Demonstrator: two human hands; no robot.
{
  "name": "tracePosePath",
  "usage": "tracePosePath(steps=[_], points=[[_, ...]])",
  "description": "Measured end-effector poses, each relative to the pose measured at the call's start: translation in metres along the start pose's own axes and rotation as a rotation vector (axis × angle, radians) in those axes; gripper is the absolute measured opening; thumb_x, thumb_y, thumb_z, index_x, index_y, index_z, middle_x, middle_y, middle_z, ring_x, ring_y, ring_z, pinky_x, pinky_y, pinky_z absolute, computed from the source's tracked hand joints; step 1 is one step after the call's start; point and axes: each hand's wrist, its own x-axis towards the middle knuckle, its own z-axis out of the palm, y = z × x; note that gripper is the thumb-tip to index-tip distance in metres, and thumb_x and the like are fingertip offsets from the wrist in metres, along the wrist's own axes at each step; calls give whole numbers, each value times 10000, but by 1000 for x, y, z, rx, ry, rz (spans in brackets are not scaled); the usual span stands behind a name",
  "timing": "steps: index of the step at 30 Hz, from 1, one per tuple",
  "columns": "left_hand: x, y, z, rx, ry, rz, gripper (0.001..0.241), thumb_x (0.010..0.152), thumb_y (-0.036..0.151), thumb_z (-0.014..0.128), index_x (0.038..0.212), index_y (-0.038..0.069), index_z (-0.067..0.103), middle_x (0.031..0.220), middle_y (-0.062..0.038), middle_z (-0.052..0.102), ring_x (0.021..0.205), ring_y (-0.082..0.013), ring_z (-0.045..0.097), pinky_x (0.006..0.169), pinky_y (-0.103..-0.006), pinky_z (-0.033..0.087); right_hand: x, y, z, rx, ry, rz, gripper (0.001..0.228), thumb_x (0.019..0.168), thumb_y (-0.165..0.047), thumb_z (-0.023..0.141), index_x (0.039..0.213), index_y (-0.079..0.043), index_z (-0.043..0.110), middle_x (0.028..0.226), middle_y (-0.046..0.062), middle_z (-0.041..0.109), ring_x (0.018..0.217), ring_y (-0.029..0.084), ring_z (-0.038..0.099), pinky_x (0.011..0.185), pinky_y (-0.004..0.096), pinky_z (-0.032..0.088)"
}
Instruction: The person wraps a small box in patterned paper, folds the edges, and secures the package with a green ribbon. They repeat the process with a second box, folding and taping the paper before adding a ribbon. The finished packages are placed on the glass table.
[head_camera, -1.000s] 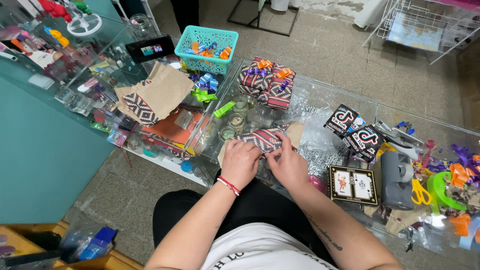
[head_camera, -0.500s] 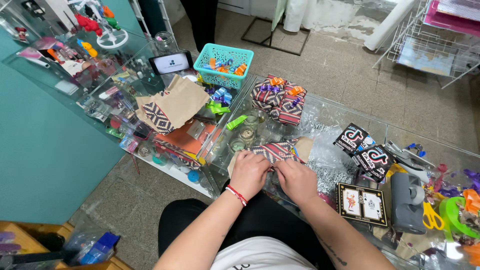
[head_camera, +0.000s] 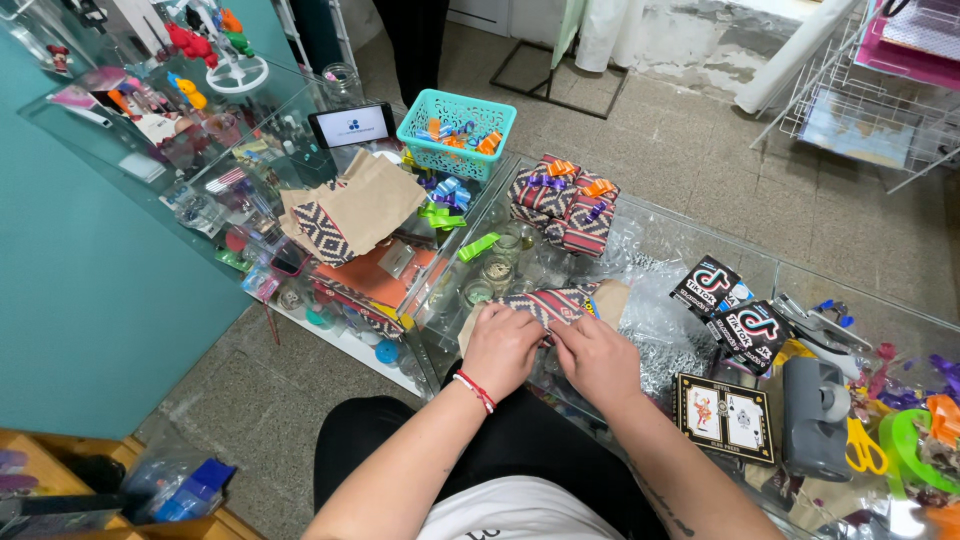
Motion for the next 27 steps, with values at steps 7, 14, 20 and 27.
tracePosePath(steps=[7,14,20,27], points=[[-7,-3,3,40,32,55,59,861,191,673,918,181,659,983,-4,643,1008,-211,637,961,-413,447,0,0,13,-25,18,19,120,881,-327,699,991,-294,733,993,-59,621,982,194,660,826,365,532],[-2,-11,-14,53,-5,19,192,849,249,751,1024,187,702,1099,-6,668,1134,-227,615,1032,-464,418,1,-4,13,85,-16,-10,220,893,-282,710,1099,-203,715,1227,18,706,1250,259,642,1051,466,482],[-1,-30,-29,83,21,-165,210,854,280,768,1050,212,735,1125,5,684,1156,-222,622,1025,-450,424,-5,-10,10,54,-79,0,440,894,-326,691,1313,-198,652,1341,41,668,1306,255,600,1119,516,408],[-17,-53,-34,-56,89,-578,188,900,254,724,1084,226,748,1042,-17,705,1055,-266,675,965,-432,507,2,-19,7,56,-87,-15,440,967,-301,613,1398,-210,609,1428,42,628,1379,257,542,1178,560,329]])
